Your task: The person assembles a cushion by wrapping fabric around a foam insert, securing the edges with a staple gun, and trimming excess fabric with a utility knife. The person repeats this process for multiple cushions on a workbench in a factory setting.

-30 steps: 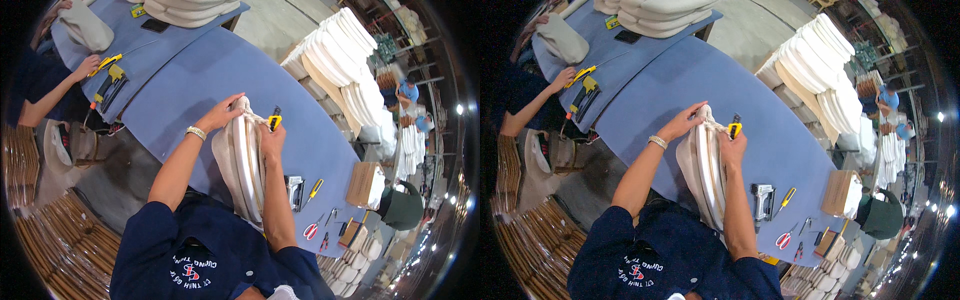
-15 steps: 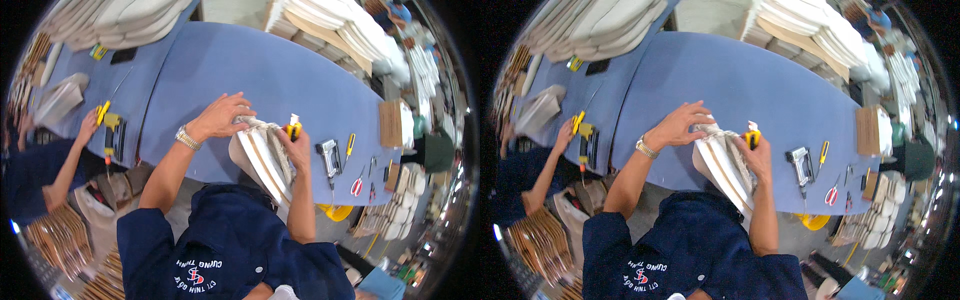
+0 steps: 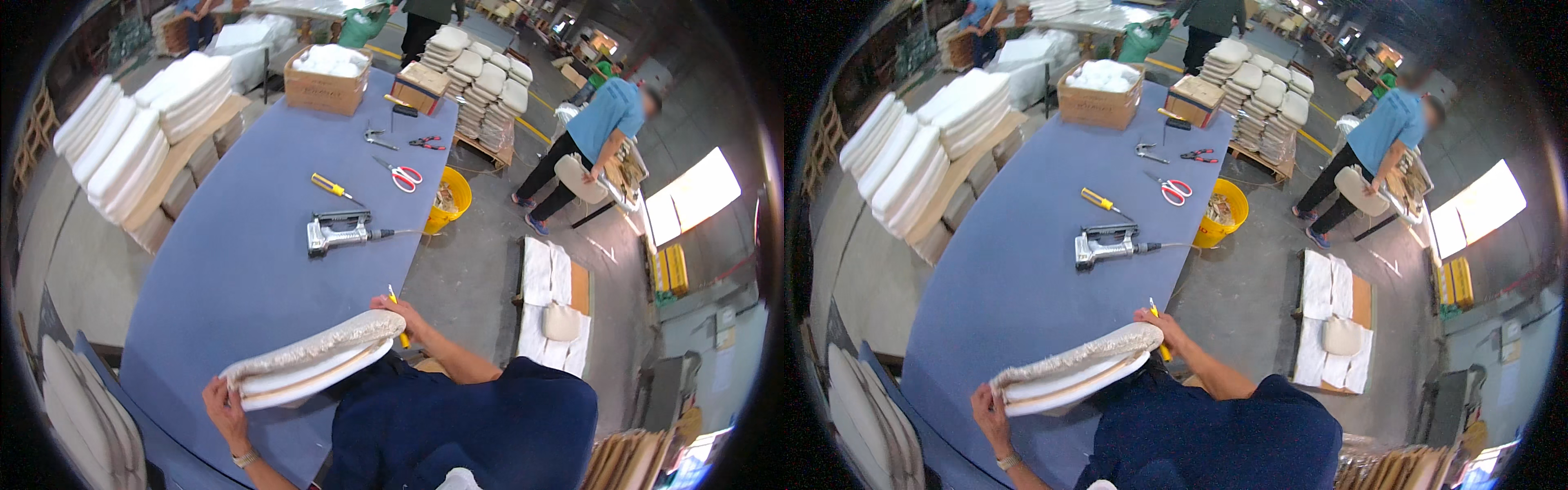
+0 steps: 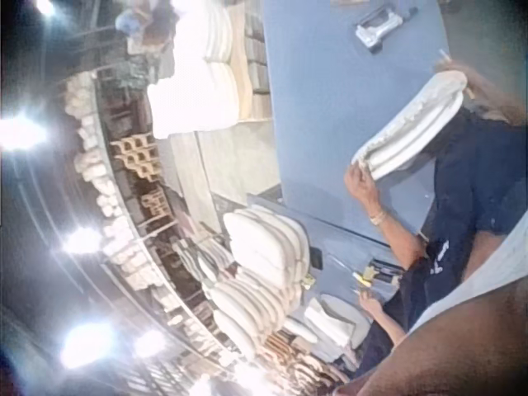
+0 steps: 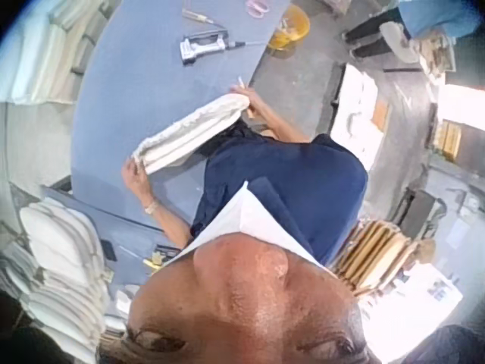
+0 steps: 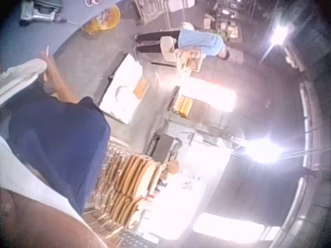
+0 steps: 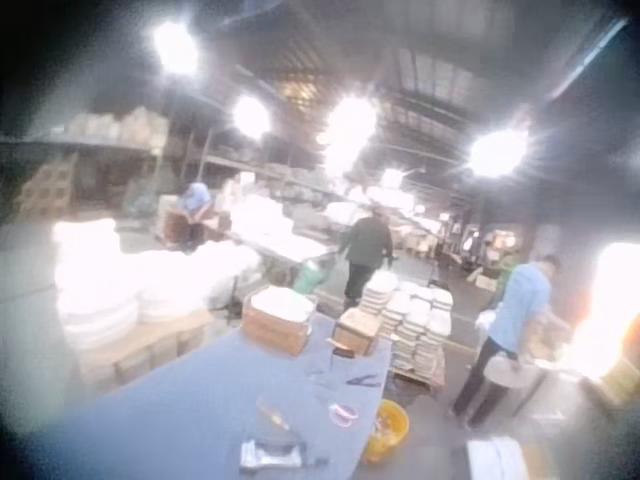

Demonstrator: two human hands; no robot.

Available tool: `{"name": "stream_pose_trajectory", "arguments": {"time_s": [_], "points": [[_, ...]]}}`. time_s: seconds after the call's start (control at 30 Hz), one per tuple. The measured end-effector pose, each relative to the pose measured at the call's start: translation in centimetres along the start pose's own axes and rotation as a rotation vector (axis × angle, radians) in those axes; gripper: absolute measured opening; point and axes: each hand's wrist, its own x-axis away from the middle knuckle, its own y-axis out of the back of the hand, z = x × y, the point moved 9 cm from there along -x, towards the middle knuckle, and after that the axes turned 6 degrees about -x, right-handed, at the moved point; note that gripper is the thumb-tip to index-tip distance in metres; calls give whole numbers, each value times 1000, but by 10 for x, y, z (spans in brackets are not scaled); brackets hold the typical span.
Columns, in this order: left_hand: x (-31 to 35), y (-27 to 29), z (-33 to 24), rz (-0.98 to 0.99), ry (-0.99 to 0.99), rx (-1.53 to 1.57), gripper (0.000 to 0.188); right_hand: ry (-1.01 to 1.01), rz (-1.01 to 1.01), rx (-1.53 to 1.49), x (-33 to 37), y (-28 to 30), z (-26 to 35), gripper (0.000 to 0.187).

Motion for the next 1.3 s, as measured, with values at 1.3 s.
{"name": "stream_pose_trajectory", "arguments": {"time_s": [1.3], "points": [[186,-86,-63,-1007,499,815,25,816,774,573,-99,-153,13,28]]}}
